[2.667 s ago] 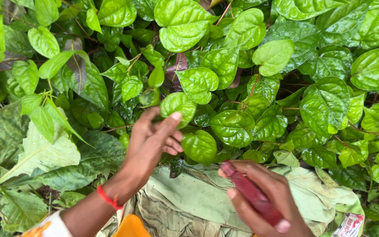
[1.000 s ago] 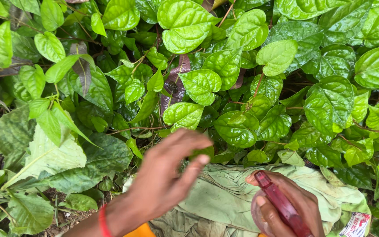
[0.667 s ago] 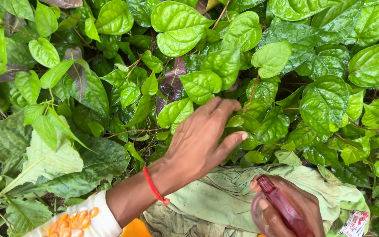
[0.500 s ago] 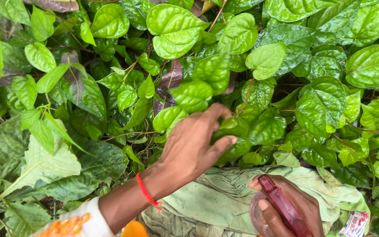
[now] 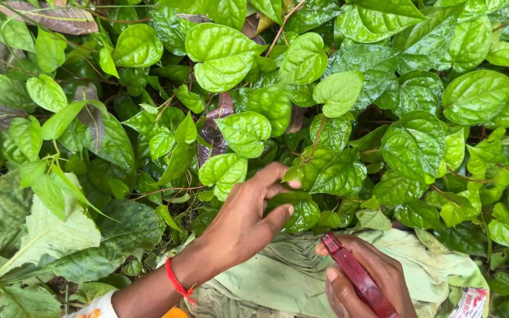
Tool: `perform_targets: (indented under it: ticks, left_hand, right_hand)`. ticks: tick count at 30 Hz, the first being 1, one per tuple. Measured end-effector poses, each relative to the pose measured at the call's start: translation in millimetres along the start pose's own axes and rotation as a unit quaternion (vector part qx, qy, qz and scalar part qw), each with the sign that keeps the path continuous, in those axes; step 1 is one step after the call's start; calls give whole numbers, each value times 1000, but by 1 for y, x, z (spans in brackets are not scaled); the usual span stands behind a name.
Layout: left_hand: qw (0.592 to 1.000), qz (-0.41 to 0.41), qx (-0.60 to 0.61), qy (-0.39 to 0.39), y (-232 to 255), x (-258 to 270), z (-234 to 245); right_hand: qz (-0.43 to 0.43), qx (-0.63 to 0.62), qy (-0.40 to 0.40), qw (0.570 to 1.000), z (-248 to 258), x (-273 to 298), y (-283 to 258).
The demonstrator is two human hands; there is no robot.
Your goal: The person sits on the ground and sprays a liquid from a red spray bottle onto the leaves of a dense green plant. They use their left hand to hold and turn the leaves to ensure coverage while spraying with their right hand.
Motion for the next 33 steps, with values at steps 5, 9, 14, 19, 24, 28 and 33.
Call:
perform_targets:
  ticks: [5,9,14,19,24,28,33]
  left_hand:
    - [962,263,-21,-65,-26,16,-4]
    - [969,208,120,59,-37,11,14]
    - [921,226,249,196,-44,7,56]
    - [941,270,151,139,-21,-17,52]
    - [950,263,124,113,-35,-39,46]
    - [956,229,151,99,-50,-21,40]
    - [933,259,225,104,-63,-2,40]
  right_hand:
    - [152,129,-5,980,6,-9,3]
    - [221,184,16,958,8,-11,8]
    - [190,187,13,964,7,-6,11]
    - [73,112,6,991,-5,-8,0]
    - [158,111,20,981,-19,-15,-29]
    - [123,85,19,989,-15,-21,-12]
    - [211,114,48,970,-18,-11,-14]
Point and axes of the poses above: each hand's wrist, its own x-axis away from the middle knuckle, its own z-axis out of the back of the hand, y = z × x, the point moved 5 cm from there along -x, towards the middle knuckle
